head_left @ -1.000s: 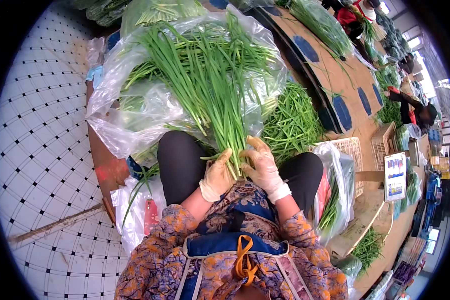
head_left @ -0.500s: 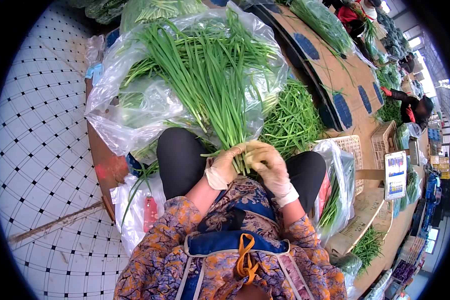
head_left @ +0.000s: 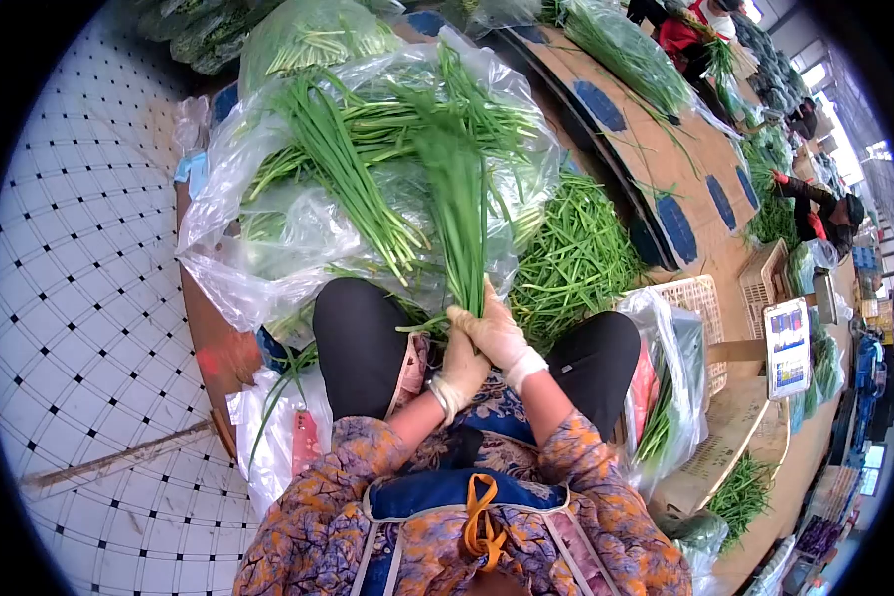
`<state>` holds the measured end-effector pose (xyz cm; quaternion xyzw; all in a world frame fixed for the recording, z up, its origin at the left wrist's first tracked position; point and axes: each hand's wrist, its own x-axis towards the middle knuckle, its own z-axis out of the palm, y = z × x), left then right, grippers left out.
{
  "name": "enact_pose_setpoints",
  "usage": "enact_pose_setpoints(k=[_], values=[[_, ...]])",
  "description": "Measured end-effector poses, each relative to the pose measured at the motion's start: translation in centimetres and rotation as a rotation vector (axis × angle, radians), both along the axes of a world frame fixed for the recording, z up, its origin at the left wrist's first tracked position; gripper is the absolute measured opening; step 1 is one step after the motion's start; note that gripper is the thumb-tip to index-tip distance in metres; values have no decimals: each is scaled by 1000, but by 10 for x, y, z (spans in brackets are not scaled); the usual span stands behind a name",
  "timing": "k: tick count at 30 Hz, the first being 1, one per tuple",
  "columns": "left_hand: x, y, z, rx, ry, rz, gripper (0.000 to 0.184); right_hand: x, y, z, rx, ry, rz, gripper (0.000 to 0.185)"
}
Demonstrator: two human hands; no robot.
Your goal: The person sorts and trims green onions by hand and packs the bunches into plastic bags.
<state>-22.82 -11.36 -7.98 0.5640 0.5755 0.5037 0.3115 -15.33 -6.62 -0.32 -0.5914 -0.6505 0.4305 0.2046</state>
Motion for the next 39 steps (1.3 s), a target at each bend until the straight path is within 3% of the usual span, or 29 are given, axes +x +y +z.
enact_pose_setpoints(k=[1,2,3,4,5,6,8,11,16,20,21,23,26,32,35,39], values=[[5,-1,7,49,-118,78,32,0,2,-11,-198,376,-108,62],[-6,-9,13,-290,-472,-62,32,2,4,-21,-394,752,-209,52],[-20,-12,36,-637,-820,-204,33,7,4,-24,-445,891,-236,38],[-30,-10,46,-809,-935,-260,31,11,2,-14,-525,832,-296,37],[-34,-9,43,-809,-932,-263,31,15,0,-5,-607,768,-354,37],[-37,-9,37,-851,-1123,-328,28,23,-1,-8,-606,769,-356,37],[-42,-7,26,-875,-1370,-530,21,38,-1,-18,-700,869,-157,38],[-29,-11,62,-887,-1447,-368,24,39,-3,-11,-691,840,-155,39],[-34,-16,50,-617,-1376,-576,26,38,-8,13,-435,682,-14,37],[-35,-16,32,-673,-1458,-458,31,42,-1,5,-477,668,-64,29],[-35,-16,35,-676,-1453,-458,31,43,-3,1,-526,806,-161,27],[-35,-14,46,-756,-1596,-401,37,46,-8,-29,-394,757,-144,27],[-35,-16,45,-776,-1593,-391,42,51,-13,-31,-477,574,-130,30],[-34,-15,39,-769,-1612,-424,39,55,-17,-19,-413,628,-154,31],[-32,-16,31,-806,-1410,-396,33,53,-16,-18,-418,650,-128,35],[-8,-21,54,-766,-577,-227,28,35,-17,0,-307,722,-141,47]])
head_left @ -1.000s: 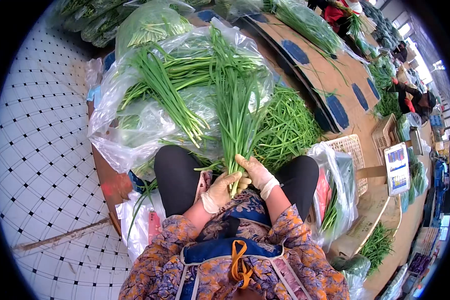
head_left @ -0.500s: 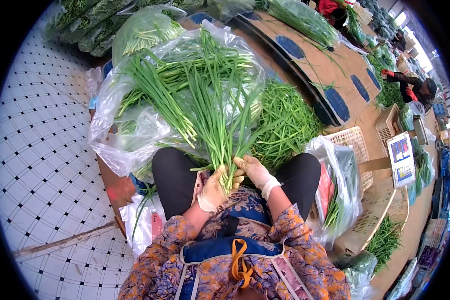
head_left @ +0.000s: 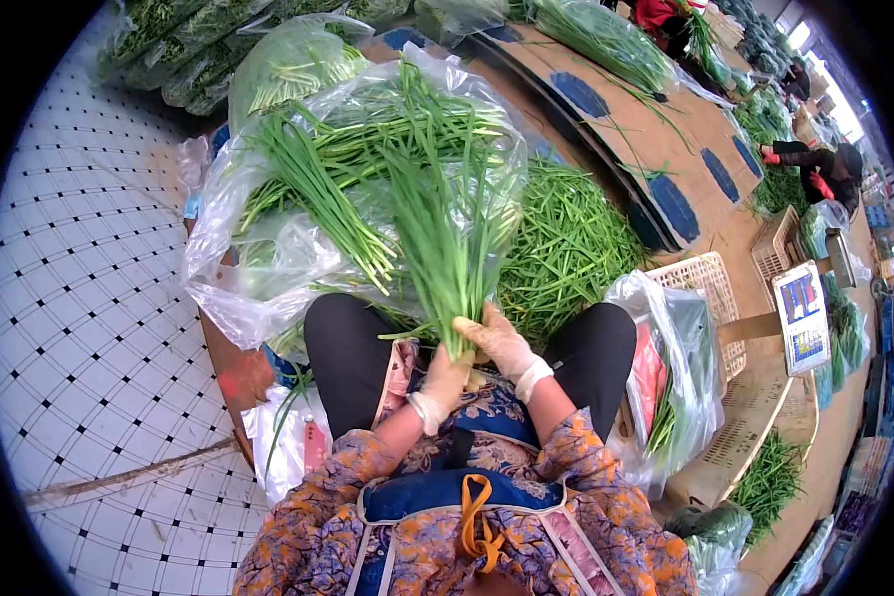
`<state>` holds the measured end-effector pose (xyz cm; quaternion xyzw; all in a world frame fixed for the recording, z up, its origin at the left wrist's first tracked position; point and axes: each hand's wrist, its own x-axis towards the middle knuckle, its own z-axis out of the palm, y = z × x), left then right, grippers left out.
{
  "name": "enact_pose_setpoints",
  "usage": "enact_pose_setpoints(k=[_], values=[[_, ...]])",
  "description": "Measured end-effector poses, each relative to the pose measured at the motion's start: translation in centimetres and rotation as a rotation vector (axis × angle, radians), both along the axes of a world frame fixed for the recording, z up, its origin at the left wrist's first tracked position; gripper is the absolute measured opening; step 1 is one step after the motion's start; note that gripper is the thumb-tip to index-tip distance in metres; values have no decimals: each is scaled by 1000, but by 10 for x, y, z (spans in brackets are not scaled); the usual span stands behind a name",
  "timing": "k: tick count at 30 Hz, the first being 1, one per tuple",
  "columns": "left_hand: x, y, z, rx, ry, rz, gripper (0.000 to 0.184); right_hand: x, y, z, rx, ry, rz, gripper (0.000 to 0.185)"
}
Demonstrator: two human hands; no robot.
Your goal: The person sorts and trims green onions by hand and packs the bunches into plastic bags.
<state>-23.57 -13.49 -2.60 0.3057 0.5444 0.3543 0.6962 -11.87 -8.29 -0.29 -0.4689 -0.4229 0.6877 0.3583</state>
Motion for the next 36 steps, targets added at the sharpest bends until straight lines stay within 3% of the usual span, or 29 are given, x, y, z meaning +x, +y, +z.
enact_pose_setpoints(k=[2,4,6,8,10,11,12,13,15,16,18,20,21,22,23,24,26,28,29,30,32,33,34,36], values=[[12,-12,-15,446,567,-93,31,-11,-2,-12,101,-59,-27,51],[15,-8,-14,413,527,-80,29,-9,-2,-15,-87,155,-115,44],[13,-6,-4,210,112,-82,32,2,-3,-12,-105,224,-89,41],[14,-8,3,169,67,-85,32,7,-4,-11,-125,299,-66,39],[20,-11,-1,315,407,-177,31,9,-7,-13,-124,436,-50,39],[20,-12,-1,446,692,-327,41,10,-8,-13,-120,396,-66,39],[22,-10,1,458,692,-336,41,11,-9,-9,-109,398,-76,39],[25,-8,3,806,881,-414,50,13,-10,-5,-82,399,-116,38],[33,-3,21,436,682,-551,76,21,-11,11,-84,447,-214,37],[38,-1,23,453,685,-560,76,29,-9,16,-68,451,-224,37],[45,5,28,986,659,-544,81,51,-4,27,-33,382,-229,37],[33,30,40,1097,653,-856,80,83,-1,55,-3,218,-216,37],[31,49,45,1188,621,-833,58,100,-5,62,79,200,-214,35],[35,70,35,1016,568,-762,41,115,-12,68,152,180,-219,33],[44,80,45,1020,684,-607,32,128,-18,87,196,-47,-176,28],[55,98,43,796,546,-613,41,138,-27,106,244,-97,-163,25],[94,122,47,1016,604,-855,58,152,-42,118,256,-379,-144,30],[145,145,-4,1232,520,-799,85,163,-57,98,468,-325,-203,41],[173,144,-4,1104,584,-847,106,167,-64,93,540,-290,-229,47],[197,148,4,1037,412,-857,108,172,-69,86,674,-415,-236,49],[233,152,-4,834,545,-904,107,184,-78,68,823,-620,-257,54],[246,153,-4,737,430,-811,97,190,-82,78,765,-658,-234,54],[259,154,-5,707,436,-681,63,201,-84,69,767,-666,-239,54],[271,154,10,328,9,-533,27,224,-89,38,602,-990,-224,57]])
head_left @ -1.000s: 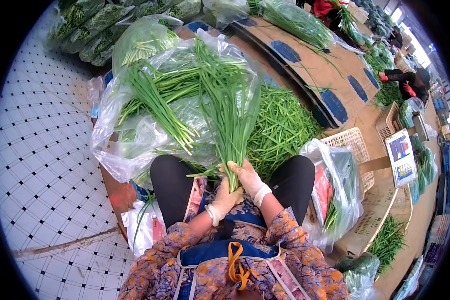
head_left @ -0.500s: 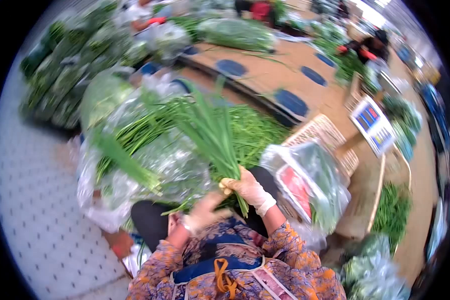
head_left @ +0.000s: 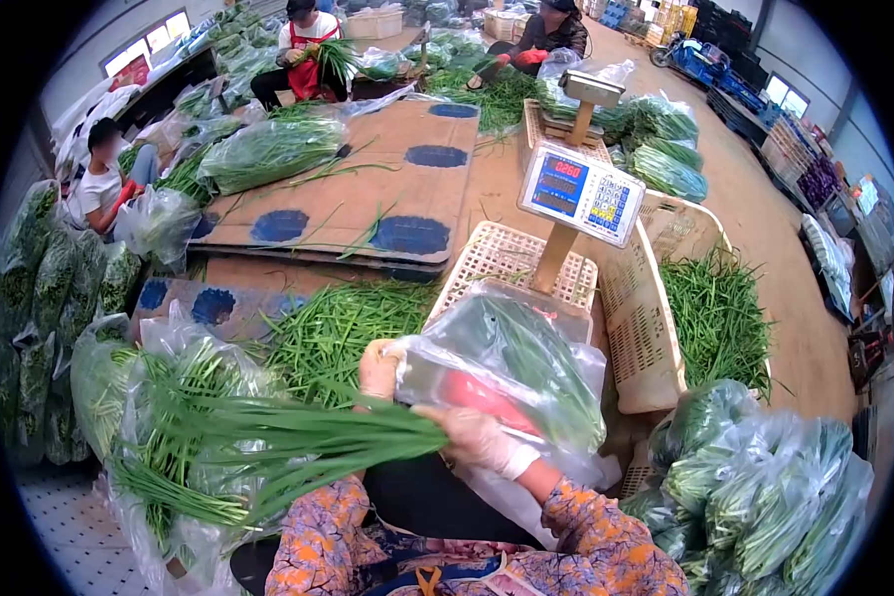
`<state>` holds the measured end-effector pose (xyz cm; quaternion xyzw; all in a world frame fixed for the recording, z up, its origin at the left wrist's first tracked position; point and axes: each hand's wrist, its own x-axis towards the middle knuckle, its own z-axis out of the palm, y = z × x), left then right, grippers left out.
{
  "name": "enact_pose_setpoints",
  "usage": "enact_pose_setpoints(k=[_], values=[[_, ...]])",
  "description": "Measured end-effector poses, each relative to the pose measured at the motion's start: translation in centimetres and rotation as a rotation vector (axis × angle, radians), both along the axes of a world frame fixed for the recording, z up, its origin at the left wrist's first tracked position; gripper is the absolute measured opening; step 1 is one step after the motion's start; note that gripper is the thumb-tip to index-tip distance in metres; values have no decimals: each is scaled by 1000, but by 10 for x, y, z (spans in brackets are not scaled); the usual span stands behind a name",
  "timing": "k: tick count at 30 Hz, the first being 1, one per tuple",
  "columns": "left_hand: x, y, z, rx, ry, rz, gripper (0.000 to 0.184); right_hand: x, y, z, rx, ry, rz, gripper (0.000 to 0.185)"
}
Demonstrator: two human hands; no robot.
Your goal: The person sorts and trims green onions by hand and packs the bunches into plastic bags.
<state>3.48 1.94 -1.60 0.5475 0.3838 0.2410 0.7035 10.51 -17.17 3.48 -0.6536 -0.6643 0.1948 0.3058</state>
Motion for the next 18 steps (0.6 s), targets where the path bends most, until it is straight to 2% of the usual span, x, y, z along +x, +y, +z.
enact_pose_setpoints(k=[1,2,3,4,5,6,7,8,9,10,11,12,14,15,16,17,18], values=[[1,-4,18,12,-15,39,12,20,-4,-23,-51,-47,-133,53],[3,-6,31,33,-121,57,14,40,-8,-48,-109,-88,-261,50],[1,-7,45,-52,-290,45,14,54,-27,-38,68,90,-357,37],[0,-3,54,-130,-462,39,15,86,-50,-68,60,-149,-523,27],[-1,13,45,403,-150,-72,13,115,-75,-93,-188,-147,-673,24],[6,1,78,238,17,114,15,139,-103,-125,88,-453,-806,23],[6,-1,91,114,-13,119,18,149,-109,-112,-71,-152,-1032,27],[3,3,79,272,-71,79,16,154,-118,-120,-122,-205,-1065,28],[1,4,72,83,-188,1,8,149,-124,-126,-148,-306,-1025,30],[-1,7,57,264,-179,-69,21,143,-122,-128,-167,-384,-964,32],[-13,-2,70,442,-110,-22,30,131,-115,-126,-172,-447,-900,34],[-21,-1,55,696,-50,66,41,119,-112,-118,-168,-504,-847,36],[-71,-11,52,677,-72,208,41,99,-97,-103,-93,-616,-747,41],[-100,-9,50,667,32,222,39,93,-89,-95,-44,-652,-701,44],[-133,-9,39,746,109,328,34,88,-80,-89,-11,-644,-645,46],[-169,-12,38,640,99,464,27,89,-75,-88,-74,-499,-548,49],[-207,-16,22,646,247,584,21,93,-68,-88,-63,-504,-525,49]])
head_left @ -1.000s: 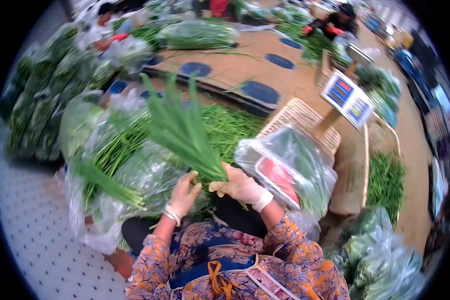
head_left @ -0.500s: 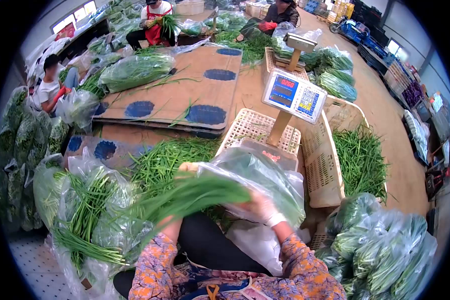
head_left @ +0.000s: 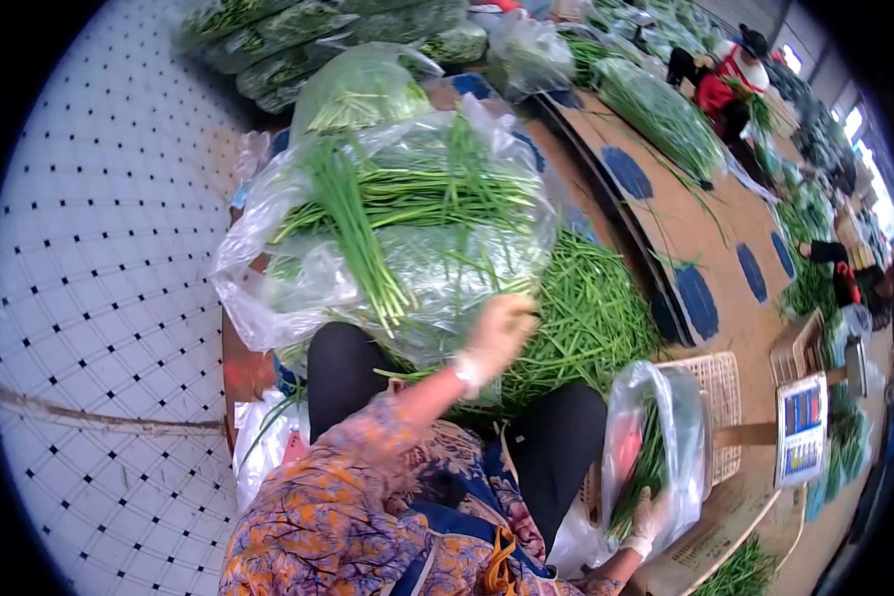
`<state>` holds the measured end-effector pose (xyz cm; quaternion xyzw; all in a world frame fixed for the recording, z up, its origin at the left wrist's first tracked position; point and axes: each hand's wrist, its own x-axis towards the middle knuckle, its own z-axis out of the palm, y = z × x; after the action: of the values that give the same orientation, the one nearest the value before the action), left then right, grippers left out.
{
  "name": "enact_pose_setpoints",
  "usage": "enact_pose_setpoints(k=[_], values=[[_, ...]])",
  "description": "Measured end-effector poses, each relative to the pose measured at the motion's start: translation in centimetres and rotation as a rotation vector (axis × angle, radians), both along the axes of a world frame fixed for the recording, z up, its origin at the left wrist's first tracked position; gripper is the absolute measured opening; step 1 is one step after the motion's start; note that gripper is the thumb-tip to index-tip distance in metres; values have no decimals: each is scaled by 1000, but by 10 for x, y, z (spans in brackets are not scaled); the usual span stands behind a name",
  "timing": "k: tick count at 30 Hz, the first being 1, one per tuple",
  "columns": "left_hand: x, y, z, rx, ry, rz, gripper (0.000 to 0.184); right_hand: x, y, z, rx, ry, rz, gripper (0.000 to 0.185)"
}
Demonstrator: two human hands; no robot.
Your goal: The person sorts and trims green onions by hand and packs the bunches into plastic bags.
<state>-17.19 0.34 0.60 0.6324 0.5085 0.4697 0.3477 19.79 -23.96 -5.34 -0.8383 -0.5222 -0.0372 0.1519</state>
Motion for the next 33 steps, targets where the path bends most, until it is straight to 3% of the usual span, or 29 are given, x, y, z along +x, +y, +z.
enact_pose_setpoints(k=[1,2,3,4,6,8,9,10,11,12,13,14,15,19,21,22,23,24,25,26,28,29,30,31,33], values=[[-41,-7,-2,-101,-60,150,18,0,8,9,-133,209,-40,47],[-84,-16,-10,-26,52,353,16,-6,17,23,-271,415,-80,44],[-122,-22,-19,-40,-13,473,20,-35,34,59,-182,571,-47,34],[-148,-29,-29,-59,-79,590,25,-56,53,81,-187,563,-32,34],[-174,-33,-37,-91,-347,679,42,-102,94,117,42,835,128,25],[-178,-25,-47,-43,-432,608,57,-173,142,150,169,729,417,22],[-182,-22,-47,-104,-521,639,58,-209,168,138,277,960,569,27],[-185,-20,-48,-172,-614,664,59,-245,190,136,214,817,715,39],[-190,-19,-51,-180,-623,664,59,-284,208,138,-15,819,789,52],[-196,-18,-52,-231,-810,532,58,-319,226,115,-58,794,965,60],[-199,-16,-55,-281,-994,393,57,-356,242,99,-199,543,980,71],[-199,-15,-53,-287,-1002,392,57,-385,253,75,-186,418,1053,85],[-197,-13,-44,-366,-1007,387,58,-416,261,78,-353,396,1006,90],[-196,-6,-40,-446,-959,425,53,-460,272,52,-252,187,864,82],[-197,-6,-40,-412,-959,398,43,-446,281,43,-327,378,919,72],[-196,-8,-36,-415,-968,390,43,-438,281,45,-247,407,944,58],[-194,-11,-32,-355,-1004,417,39,-424,278,49,-370,820,814,52],[-192,-14,-29,-297,-1039,444,36,-418,267,89,-481,1227,649,47],[-192,-17,-31,-300,-1001,371,30,-406,262,102,-489,1442,585,38],[-187,-20,-24,-304,-1006,360,30,-393,257,103,-481,1436,577,38],[-172,-33,-6,-769,-1274,-67,29,-371,242,99,-591,1913,645,33],[-156,-39,-10,-630,-1449,-400,27,-369,234,93,-658,2021,666,29],[-141,-46,-25,-469,-1602,-737,26,-362,230,72,-816,2042,583,34],[-135,-57,-70,-673,-1741,-699,25,-358,223,38,-682,1695,669,37],[-135,-68,-66,-729,-1470,-477,27,-352,212,9,-649,1332,630,47]])
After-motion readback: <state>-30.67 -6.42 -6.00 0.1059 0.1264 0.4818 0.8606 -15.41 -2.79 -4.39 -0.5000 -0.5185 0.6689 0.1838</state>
